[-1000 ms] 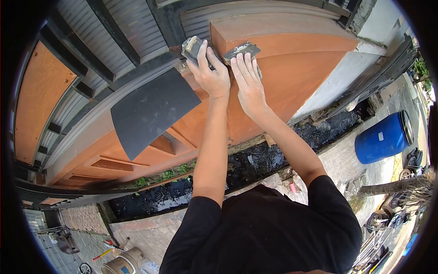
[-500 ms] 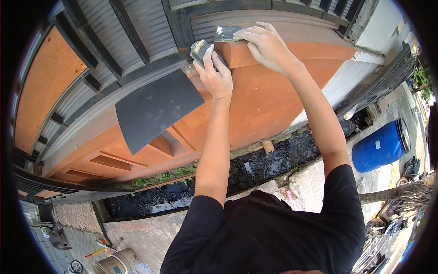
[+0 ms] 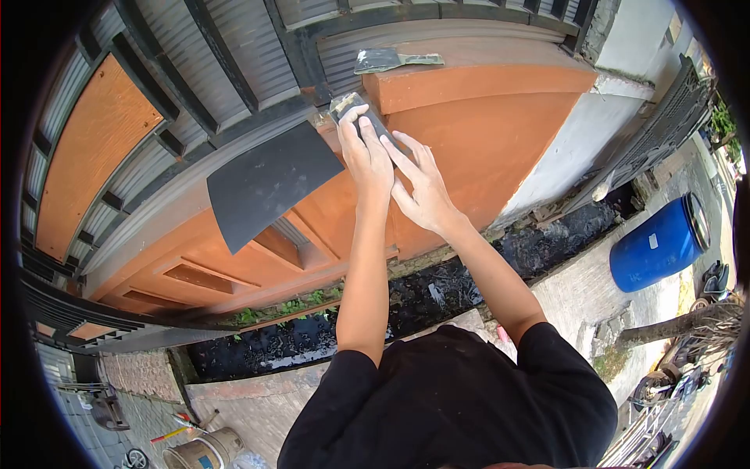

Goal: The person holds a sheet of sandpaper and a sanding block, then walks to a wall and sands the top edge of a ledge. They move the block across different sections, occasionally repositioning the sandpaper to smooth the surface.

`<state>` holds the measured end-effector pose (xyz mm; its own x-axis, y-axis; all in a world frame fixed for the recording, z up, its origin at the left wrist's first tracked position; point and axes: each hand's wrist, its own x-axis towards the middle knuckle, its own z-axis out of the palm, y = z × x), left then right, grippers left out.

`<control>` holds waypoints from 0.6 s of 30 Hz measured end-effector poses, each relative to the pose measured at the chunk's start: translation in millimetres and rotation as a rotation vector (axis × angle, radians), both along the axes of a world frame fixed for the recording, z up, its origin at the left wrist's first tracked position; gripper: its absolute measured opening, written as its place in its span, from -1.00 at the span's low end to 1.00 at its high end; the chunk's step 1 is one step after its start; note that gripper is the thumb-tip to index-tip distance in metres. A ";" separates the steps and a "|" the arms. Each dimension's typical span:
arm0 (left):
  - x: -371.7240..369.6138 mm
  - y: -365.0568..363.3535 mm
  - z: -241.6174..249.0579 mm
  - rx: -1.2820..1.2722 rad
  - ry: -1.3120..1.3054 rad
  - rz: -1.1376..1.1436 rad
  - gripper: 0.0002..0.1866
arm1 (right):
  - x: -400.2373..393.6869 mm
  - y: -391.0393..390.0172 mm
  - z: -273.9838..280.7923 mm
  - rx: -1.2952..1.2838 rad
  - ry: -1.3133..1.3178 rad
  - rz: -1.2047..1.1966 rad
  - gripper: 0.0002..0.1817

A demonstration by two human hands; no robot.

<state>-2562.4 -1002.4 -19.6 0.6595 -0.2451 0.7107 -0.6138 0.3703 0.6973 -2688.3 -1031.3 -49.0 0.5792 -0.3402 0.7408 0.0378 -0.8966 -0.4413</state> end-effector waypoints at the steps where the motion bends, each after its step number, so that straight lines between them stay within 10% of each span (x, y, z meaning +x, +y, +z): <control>1: -8.0 13.1 -2.4 0.012 0.001 -0.004 -0.76 | -7.1 6.8 -0.7 0.012 0.001 -0.004 -0.19; 7: -29.6 37.2 -11.4 0.506 -0.204 0.031 -0.71 | -1.0 17.6 -32.5 0.177 0.062 -0.096 -0.24; 18: -29.0 19.7 30.4 0.411 -0.336 -0.184 -0.28 | 41.9 -15.3 -35.4 -0.065 -0.327 -0.435 -0.38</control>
